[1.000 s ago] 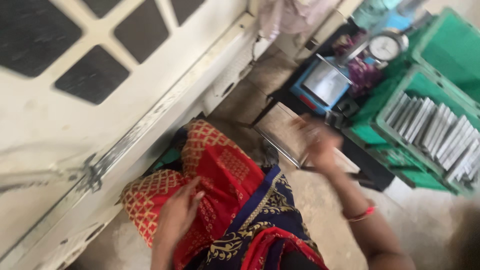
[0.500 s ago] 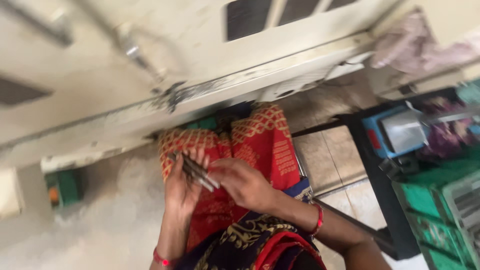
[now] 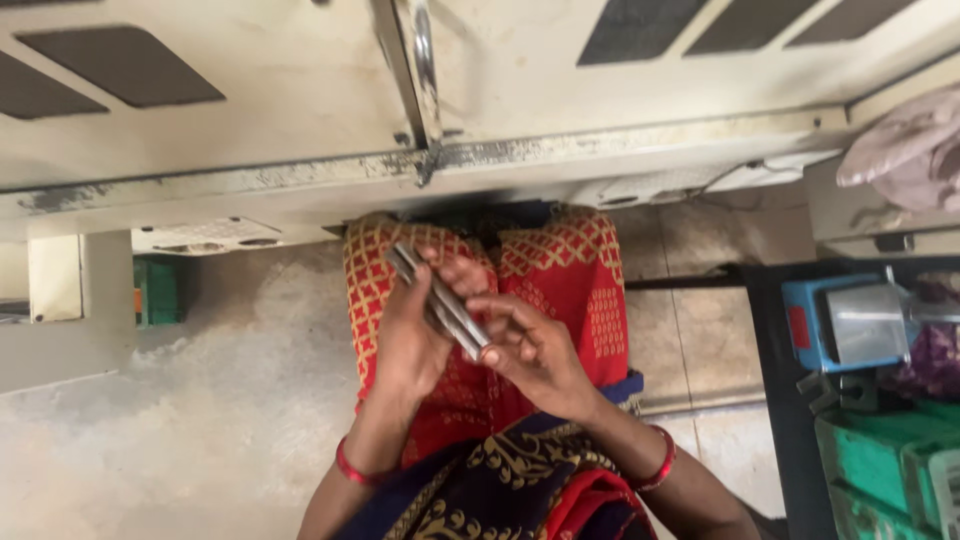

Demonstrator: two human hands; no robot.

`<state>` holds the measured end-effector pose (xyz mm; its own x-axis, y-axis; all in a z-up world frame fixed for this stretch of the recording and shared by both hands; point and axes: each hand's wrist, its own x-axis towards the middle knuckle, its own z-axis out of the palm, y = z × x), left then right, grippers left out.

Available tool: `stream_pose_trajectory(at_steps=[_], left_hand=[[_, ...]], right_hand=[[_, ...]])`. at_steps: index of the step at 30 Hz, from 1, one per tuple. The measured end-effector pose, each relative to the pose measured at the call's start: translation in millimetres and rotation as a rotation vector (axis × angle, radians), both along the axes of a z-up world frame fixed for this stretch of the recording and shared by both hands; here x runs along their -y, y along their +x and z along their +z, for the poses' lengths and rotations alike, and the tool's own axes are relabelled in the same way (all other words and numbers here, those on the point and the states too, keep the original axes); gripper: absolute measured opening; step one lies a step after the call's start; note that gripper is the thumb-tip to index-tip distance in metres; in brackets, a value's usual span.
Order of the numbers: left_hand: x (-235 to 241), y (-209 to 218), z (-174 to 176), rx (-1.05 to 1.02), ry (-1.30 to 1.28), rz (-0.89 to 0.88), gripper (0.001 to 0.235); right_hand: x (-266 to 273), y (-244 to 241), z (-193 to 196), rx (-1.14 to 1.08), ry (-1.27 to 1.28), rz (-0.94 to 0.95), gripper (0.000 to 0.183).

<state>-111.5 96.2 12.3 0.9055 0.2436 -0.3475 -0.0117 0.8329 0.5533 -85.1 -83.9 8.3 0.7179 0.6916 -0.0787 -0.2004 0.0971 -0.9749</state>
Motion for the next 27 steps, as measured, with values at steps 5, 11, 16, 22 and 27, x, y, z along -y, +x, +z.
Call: stream_pose_trajectory(at_steps=[5,11,16,22,27], left_hand=[[-6.2,0.2,40.8,0.112,0.933,-0.418,0.028],[-75.7,7.1,68.9,0.498,0.68,-0.277,0.029],[-102.0,19.9,68.7,0.605,0.496,-0.041,0.023],[-101.5,56.0,117.8,0.451,1.087,0.084,0.053],[-114.1,94.7,171.4,0.694,1.4,0.049,0.064]], right_hand=[[-20.6,19.4,-15.4,0.295,-0.298,0.153,0.025],[-26.7,52.6,7.8,0.37,0.016,0.037,0.015],[-50.8,83.6,41.0,0.579,0.23,-0.207,0.024],[-93.4,121.7,73.8,0.568,0.208,-0.28,0.055],[-130.1,145.8,76.3,0.728,0.195,-0.22,0.054]])
